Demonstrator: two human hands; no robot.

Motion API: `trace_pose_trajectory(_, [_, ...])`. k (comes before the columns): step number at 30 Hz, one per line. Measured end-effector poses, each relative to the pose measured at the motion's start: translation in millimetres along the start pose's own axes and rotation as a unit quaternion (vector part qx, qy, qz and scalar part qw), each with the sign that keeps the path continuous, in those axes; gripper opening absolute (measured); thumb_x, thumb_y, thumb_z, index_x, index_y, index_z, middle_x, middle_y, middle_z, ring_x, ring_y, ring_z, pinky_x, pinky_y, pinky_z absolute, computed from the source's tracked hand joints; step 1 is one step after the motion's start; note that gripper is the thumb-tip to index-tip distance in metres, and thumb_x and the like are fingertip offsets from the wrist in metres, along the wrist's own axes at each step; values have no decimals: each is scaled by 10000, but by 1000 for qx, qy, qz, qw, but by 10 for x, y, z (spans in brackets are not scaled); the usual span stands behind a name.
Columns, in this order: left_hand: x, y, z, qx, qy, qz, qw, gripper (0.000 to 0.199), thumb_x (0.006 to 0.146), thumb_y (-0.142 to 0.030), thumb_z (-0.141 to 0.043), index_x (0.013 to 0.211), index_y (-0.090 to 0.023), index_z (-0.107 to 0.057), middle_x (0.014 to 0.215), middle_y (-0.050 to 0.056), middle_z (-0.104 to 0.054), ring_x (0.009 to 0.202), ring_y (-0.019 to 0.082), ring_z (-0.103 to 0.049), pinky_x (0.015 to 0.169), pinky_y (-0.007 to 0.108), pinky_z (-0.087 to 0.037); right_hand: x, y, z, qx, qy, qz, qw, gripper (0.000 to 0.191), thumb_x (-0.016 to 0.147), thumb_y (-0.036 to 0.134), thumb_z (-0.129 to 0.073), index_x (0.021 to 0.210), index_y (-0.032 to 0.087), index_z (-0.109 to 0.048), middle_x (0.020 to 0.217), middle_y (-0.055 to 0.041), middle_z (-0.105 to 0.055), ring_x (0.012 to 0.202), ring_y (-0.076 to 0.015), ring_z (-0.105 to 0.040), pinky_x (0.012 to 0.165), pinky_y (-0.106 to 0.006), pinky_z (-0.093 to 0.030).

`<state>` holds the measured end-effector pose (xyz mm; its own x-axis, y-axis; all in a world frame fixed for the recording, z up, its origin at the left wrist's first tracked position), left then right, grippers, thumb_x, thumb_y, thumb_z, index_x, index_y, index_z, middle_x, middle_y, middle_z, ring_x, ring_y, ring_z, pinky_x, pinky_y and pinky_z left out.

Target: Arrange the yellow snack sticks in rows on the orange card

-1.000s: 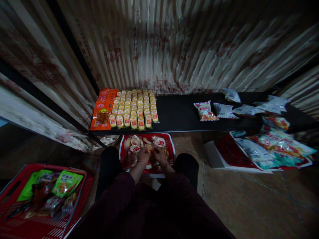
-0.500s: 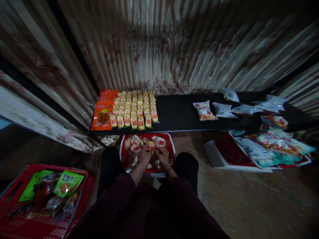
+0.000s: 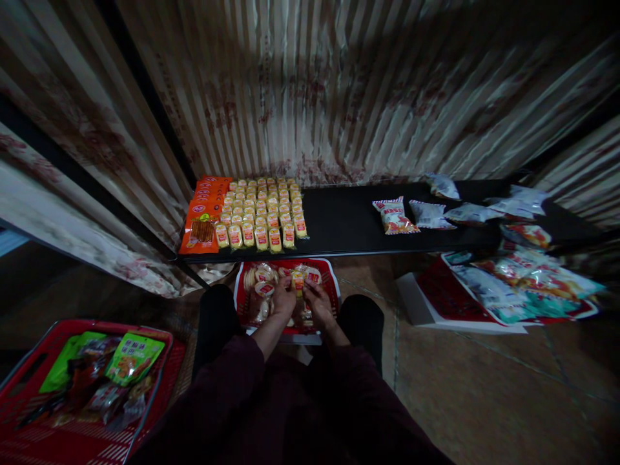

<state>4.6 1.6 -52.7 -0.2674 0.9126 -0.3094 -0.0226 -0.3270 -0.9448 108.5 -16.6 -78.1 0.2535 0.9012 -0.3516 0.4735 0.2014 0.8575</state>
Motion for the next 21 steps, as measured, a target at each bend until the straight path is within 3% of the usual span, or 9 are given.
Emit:
trace_pose_trajectory(10, [-60,-194,28,36,0,-8,999,196,747,-58,-561,882,-168,-651,954,71,-702,889,155,-645,890,300,-474,-29,68,-37,-25,2,21,999,492,525,409,-816,968,224,-714,874,-30,-742,849,-210,-677,766,-338,-538])
trace_pose_trajectory(16, [-87,-190,50,18,24,-6,1000,168,775,-154,-585,932,-179,-637,1075,89,-682,1002,171,-629,920,289,-454,-65,150,-72,-28,7,33,999,503,535,401,-815,994,227,-703,882,-10,-740,855,-194,-676,803,-317,-523])
trace_pose_trajectory(21, [-82,-179,55,-20,35,8,999,127,770,-218,-626,892,-209,-659,1010,61,-696,939,174,-639,896,295,-464,-100,203,-87,-50,20,52,997,536,567,426,-796,1055,231,-692,898,-11,-736,861,-193,-672,794,-312,-527])
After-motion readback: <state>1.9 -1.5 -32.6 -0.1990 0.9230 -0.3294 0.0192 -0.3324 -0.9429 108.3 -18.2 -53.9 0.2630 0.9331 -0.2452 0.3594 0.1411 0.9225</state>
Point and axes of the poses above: each hand's wrist, its own x-axis towards the middle knuckle, its own z-axis out of the back of the hand, y = z × x, the point moved 1 cm from there along x, towards the middle knuckle
